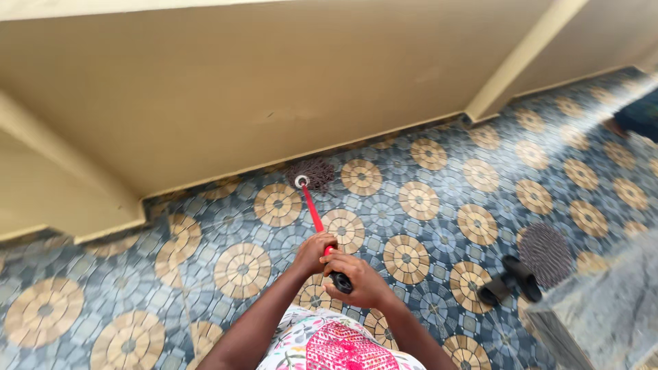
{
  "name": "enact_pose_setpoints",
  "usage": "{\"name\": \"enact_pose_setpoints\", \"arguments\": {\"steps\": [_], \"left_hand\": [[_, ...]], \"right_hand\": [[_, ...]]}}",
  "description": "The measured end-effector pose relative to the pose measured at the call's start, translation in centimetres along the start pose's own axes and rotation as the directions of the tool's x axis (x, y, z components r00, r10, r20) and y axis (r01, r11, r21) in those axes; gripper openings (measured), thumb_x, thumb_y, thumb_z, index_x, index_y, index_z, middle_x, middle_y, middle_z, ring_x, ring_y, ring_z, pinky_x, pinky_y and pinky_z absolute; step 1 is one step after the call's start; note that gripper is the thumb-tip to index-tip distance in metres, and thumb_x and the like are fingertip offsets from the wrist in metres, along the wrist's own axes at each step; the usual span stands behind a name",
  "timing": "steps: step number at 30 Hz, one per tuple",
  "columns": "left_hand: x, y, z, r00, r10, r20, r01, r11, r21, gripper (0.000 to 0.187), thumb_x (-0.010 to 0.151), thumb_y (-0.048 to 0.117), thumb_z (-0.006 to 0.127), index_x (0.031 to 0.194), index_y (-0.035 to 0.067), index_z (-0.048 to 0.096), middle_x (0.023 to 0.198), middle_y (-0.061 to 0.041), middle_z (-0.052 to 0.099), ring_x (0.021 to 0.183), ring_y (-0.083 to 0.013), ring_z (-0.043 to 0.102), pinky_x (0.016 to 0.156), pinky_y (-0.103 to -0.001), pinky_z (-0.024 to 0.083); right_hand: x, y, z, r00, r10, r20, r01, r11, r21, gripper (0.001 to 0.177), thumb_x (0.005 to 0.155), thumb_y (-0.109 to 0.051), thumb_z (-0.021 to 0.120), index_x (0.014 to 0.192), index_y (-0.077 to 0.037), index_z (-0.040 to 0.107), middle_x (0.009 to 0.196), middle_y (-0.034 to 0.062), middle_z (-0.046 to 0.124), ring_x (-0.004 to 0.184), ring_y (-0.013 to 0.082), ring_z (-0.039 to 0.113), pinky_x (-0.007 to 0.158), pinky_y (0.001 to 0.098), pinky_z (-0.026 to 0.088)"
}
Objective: The person mops the tiled floor of a balcony by moving a mop back and forth across the patterned surface.
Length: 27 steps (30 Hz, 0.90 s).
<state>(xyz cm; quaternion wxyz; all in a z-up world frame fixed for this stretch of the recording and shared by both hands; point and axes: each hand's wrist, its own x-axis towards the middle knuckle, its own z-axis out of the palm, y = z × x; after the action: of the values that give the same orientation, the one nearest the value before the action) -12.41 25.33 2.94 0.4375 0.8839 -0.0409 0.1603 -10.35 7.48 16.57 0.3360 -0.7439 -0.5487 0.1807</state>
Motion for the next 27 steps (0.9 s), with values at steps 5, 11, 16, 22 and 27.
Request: {"name": "enact_pose_setpoints", "arguments": {"steps": [5,11,16,22,27], "left_hand": [[-3.5,2.1,-1.0,0.984,-0.069,-0.167,0.073,0.997,0.023,0.020,0.074,0.023,0.074,0.077,0.007,0.062,0.081,-0.009,0.066,0.086,-0.0336,0.064,0.080,-0.043,0.051],[-7.6,3.9,-2.6,0.926,-0.207,-0.316,0.235,0.971,0.054,0.025,0.082,0.025,0.074,0.076,0.005,0.061,0.078,-0.010,0.065,0.083,-0.0331,0.063,0.074,-0.044,0.051],[-10.2,5.1,-3.4,0.863,-0.276,-0.422,0.331,0.942,0.061,0.026,0.085,0.024,0.073,0.076,0.004,0.061,0.077,-0.010,0.064,0.082,-0.0324,0.064,0.073,-0.043,0.051],[-12.2,5.8,-2.7,0.786,-0.326,-0.526,0.435,0.896,0.095,0.025,0.085,0.023,0.074,0.075,0.004,0.061,0.078,-0.011,0.064,0.082,-0.0344,0.064,0.074,-0.044,0.050],[-11.3,5.7,-1.7,0.825,-0.288,-0.486,0.420,0.888,0.186,0.023,0.075,0.023,0.076,0.075,0.006,0.061,0.079,-0.012,0.065,0.084,-0.0367,0.064,0.078,-0.046,0.050]], "right_hand": [[0.7,-2.7,-1.6,0.971,-0.129,0.203,0.126,0.992,0.028,0.033,0.085,-0.034,0.080,0.100,-0.007,0.068,0.130,0.0128,0.068,0.126,0.0333,0.062,0.103,0.0459,0.050],[2.4,-5.3,-1.5,0.876,-0.264,0.403,0.257,0.964,0.071,0.035,0.085,-0.039,0.079,0.099,-0.009,0.068,0.128,0.0112,0.068,0.120,0.0293,0.066,0.104,0.0458,0.048],[2.8,-5.9,-0.2,0.821,-0.325,0.469,0.317,0.943,0.097,0.036,0.084,-0.041,0.078,0.099,-0.009,0.069,0.130,0.0118,0.067,0.121,0.0298,0.064,0.101,0.0457,0.048],[2.4,-4.7,0.8,0.786,-0.470,0.401,0.394,0.882,0.260,0.024,0.083,-0.026,0.076,0.096,-0.007,0.068,0.125,0.0129,0.070,0.122,0.0313,0.065,0.108,0.0463,0.047],[0.8,-2.5,0.2,0.879,-0.426,0.213,0.325,0.864,0.384,0.019,0.077,-0.007,0.068,0.095,-0.003,0.065,0.110,0.0121,0.073,0.118,0.0315,0.069,0.109,0.0444,0.051]]}}
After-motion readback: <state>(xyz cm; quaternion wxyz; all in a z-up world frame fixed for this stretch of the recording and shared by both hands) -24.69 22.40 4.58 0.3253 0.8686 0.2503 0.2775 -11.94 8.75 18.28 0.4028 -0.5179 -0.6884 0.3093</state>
